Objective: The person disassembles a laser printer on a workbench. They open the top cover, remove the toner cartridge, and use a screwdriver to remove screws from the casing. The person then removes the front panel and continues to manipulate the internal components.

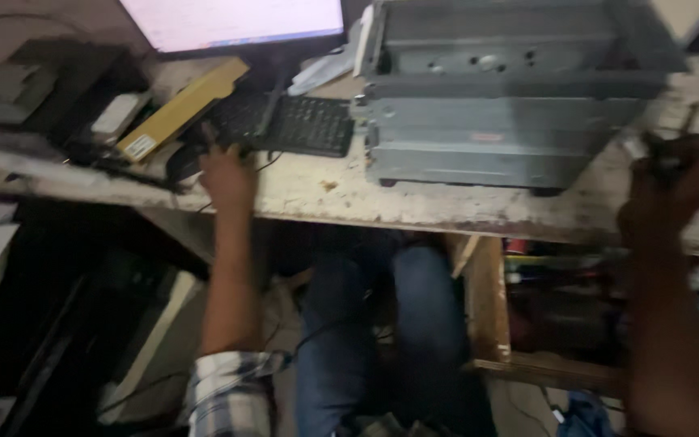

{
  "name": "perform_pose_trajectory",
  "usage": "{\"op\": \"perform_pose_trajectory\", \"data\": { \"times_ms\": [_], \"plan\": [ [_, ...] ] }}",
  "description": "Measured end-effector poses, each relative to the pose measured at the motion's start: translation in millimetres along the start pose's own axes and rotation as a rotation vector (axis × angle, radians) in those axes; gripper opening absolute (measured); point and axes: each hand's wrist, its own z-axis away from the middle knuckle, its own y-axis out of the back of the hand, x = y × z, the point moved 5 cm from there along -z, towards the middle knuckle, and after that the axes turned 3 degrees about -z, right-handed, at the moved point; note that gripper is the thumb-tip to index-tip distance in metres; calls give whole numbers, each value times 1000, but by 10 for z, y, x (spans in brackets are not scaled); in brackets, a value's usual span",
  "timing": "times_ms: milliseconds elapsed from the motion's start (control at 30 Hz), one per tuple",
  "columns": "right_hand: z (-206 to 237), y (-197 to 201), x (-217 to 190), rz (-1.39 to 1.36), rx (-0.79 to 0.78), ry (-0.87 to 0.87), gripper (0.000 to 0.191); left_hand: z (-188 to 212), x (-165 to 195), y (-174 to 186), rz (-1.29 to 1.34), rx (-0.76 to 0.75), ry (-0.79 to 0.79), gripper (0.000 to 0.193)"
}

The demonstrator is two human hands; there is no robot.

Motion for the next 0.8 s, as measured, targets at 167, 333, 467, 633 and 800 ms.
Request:
{"op": "perform_pose_trajectory", "data": {
  "times_ms": [167, 333, 467, 633, 800],
  "plan": [
    [-131, 72, -301, -50, 120, -37, 24, -21, 38, -4, 29, 203, -171, 19],
    [-262, 184, -432, -392, 253, -107, 25, 229, 84, 87, 215, 395, -287, 11],
    [-357, 241, -627, -505, 385, -233, 29, 553, 572, -58, 729, 319, -206, 16],
    [-176, 254, -1417, 159, 179, -30, 31, 1376, 2110, -196, 1225, 80, -474, 21],
    [384, 462, -1842, 279, 224, -162, 24, 1821, 3626, -446, 1883, -602, -175, 17]
  ]
}}
